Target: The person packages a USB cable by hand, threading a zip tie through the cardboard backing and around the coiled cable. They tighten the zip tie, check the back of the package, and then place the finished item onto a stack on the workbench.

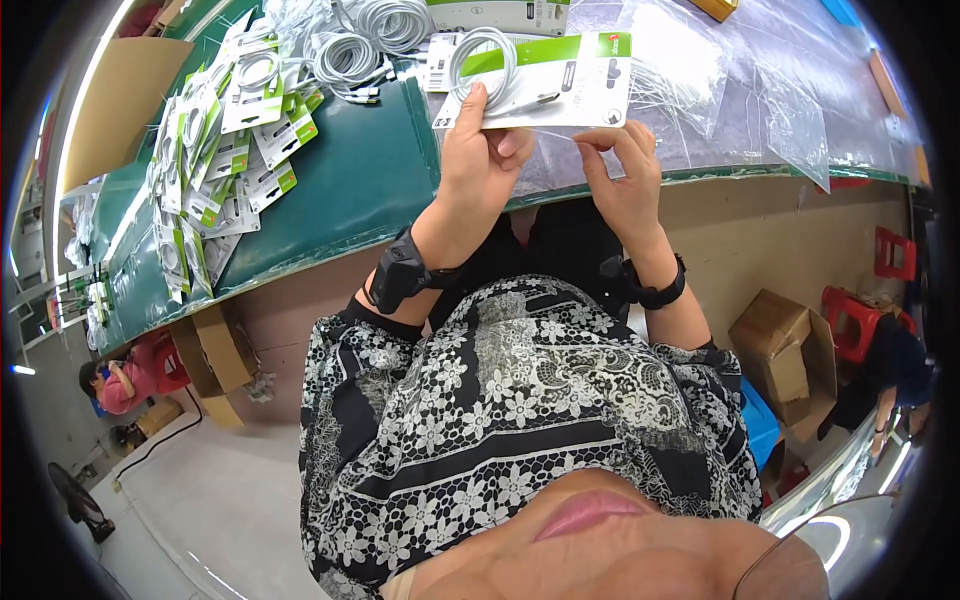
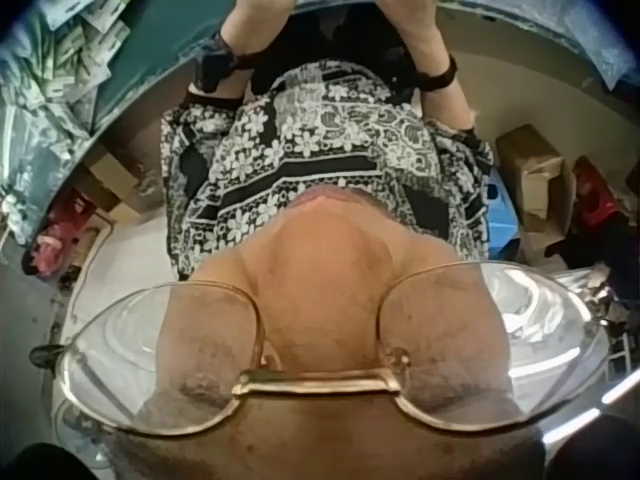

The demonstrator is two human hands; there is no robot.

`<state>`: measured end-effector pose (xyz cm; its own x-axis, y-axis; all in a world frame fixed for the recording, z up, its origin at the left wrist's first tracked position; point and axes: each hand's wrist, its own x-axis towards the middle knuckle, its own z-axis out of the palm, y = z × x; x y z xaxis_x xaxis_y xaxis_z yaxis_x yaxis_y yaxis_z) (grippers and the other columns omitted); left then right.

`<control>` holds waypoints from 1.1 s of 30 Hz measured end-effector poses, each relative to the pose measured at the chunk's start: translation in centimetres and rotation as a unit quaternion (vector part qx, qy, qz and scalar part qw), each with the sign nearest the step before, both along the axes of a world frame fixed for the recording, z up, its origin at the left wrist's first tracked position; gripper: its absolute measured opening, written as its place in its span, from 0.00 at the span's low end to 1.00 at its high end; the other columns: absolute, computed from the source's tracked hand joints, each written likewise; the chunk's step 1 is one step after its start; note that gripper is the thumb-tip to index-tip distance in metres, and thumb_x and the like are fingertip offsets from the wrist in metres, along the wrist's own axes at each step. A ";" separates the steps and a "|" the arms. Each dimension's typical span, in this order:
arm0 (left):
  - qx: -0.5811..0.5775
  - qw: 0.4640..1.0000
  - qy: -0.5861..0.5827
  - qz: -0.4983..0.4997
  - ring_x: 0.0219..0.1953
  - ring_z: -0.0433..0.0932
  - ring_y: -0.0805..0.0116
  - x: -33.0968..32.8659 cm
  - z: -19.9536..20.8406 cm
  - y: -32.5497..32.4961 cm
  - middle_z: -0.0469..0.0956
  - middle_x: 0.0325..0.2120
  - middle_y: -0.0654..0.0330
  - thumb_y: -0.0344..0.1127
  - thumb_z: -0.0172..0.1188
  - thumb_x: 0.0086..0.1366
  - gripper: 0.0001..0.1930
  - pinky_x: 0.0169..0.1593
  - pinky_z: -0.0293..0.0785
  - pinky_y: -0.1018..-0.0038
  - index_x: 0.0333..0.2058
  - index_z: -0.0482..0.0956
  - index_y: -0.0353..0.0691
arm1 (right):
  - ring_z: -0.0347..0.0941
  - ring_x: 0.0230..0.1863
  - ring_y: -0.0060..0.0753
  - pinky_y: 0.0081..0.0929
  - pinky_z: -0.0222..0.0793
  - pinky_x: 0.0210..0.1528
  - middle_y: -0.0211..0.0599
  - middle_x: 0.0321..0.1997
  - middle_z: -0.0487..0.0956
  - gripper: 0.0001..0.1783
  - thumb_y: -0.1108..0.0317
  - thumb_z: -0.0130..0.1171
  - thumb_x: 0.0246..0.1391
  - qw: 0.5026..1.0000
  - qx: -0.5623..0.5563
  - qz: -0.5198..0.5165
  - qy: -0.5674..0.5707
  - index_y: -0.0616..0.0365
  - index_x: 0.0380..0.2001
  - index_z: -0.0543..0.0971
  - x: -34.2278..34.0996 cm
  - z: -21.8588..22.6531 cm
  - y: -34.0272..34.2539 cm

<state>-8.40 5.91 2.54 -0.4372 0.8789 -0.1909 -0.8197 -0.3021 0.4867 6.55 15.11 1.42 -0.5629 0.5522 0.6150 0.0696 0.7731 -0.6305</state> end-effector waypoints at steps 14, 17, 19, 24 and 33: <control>0.066 0.991 -0.090 -0.067 0.14 0.53 0.80 -0.2 -0.1 -0.2 0.73 0.27 0.63 0.43 0.39 0.72 0.13 0.17 0.48 0.82 0.41 0.68 0.40 | 0.69 0.30 0.29 0.26 0.59 0.42 0.29 0.24 0.74 0.06 0.78 0.63 0.44 1.000 0.007 -0.014 0.003 0.56 0.28 0.79 -0.9 -0.3 0.1; 0.038 0.991 -0.118 -0.060 0.13 0.53 0.81 0.0 0.0 -0.2 0.72 0.26 0.64 0.43 0.38 0.73 0.14 0.17 0.47 0.82 0.40 0.68 0.40 | 0.69 0.30 0.29 0.25 0.61 0.41 0.30 0.25 0.74 0.06 0.78 0.63 0.45 1.000 0.004 -0.011 0.002 0.57 0.28 0.79 -1.0 -0.2 0.0; 0.050 0.988 -0.129 -0.068 0.13 0.53 0.81 -0.1 -0.4 -0.3 0.72 0.25 0.64 0.43 0.38 0.73 0.14 0.17 0.47 0.82 0.40 0.68 0.40 | 0.69 0.31 0.29 0.25 0.61 0.41 0.30 0.25 0.74 0.06 0.78 0.63 0.45 1.000 -0.004 -0.008 0.001 0.57 0.29 0.80 -1.0 -0.2 -0.1; 0.101 0.976 -0.162 -0.109 0.13 0.53 0.81 0.1 -1.4 -0.2 0.71 0.24 0.65 0.43 0.39 0.73 0.13 0.16 0.47 0.82 0.39 0.68 0.40 | 0.69 0.31 0.29 0.27 0.57 0.45 0.27 0.24 0.73 0.07 0.77 0.64 0.43 1.000 -0.021 -0.010 0.021 0.53 0.27 0.79 -2.0 -0.1 -0.6; -0.039 0.998 0.049 -0.018 0.21 0.71 0.75 2.1 -0.5 -0.1 0.75 0.27 0.62 0.49 0.43 0.72 0.19 0.25 0.69 0.79 0.42 0.71 0.37 | 0.74 0.38 0.27 0.24 0.68 0.39 0.34 0.35 0.79 0.11 0.79 0.61 0.49 0.954 -0.286 0.052 0.076 0.60 0.38 0.79 -2.3 -2.4 -1.2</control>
